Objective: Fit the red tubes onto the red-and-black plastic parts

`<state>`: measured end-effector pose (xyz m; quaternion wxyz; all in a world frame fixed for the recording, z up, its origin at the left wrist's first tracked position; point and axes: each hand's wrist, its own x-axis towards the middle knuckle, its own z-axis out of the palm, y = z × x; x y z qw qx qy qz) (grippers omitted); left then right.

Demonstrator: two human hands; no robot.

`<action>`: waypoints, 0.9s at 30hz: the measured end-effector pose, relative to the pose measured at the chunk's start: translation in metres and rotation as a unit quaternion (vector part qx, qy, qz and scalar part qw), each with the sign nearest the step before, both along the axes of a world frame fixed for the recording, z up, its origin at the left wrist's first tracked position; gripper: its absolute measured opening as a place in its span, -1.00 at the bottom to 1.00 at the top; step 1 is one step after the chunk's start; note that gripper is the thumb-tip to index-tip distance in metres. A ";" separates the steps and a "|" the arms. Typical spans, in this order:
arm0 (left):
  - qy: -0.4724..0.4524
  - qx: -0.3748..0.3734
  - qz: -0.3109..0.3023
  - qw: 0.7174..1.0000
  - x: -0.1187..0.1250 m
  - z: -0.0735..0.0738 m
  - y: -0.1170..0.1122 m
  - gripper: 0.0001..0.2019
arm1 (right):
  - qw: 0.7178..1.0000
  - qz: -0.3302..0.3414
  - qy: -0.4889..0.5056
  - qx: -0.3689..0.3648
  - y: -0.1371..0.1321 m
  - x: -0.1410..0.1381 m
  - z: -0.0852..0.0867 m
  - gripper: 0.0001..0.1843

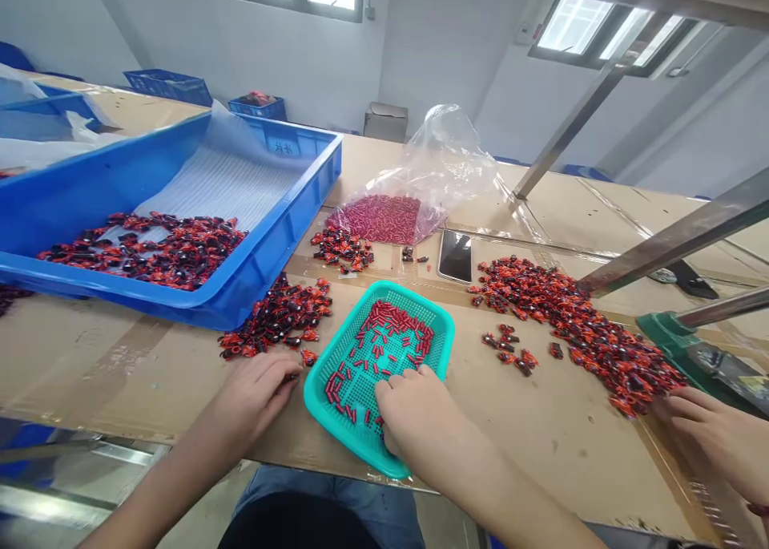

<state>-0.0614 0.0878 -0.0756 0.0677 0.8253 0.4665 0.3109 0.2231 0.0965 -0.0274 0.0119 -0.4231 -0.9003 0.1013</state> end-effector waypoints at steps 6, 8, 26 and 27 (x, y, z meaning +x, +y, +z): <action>-0.124 0.012 0.003 0.992 0.007 0.018 -0.018 -0.81 | 0.994 -0.035 0.106 -0.020 0.001 0.001 -0.012 -0.81; -0.177 0.010 0.007 0.984 0.013 0.025 -0.026 -0.83 | 0.988 -0.052 0.141 -0.025 -0.001 0.000 -0.007 -0.84; -0.265 0.058 -0.086 0.959 0.044 0.051 -0.046 -0.62 | 0.899 0.028 0.424 0.105 -0.043 -0.033 0.024 -0.92; -0.253 0.068 -0.086 0.961 0.045 0.053 -0.046 -0.65 | 0.900 0.025 0.420 0.113 -0.044 -0.033 0.023 -0.89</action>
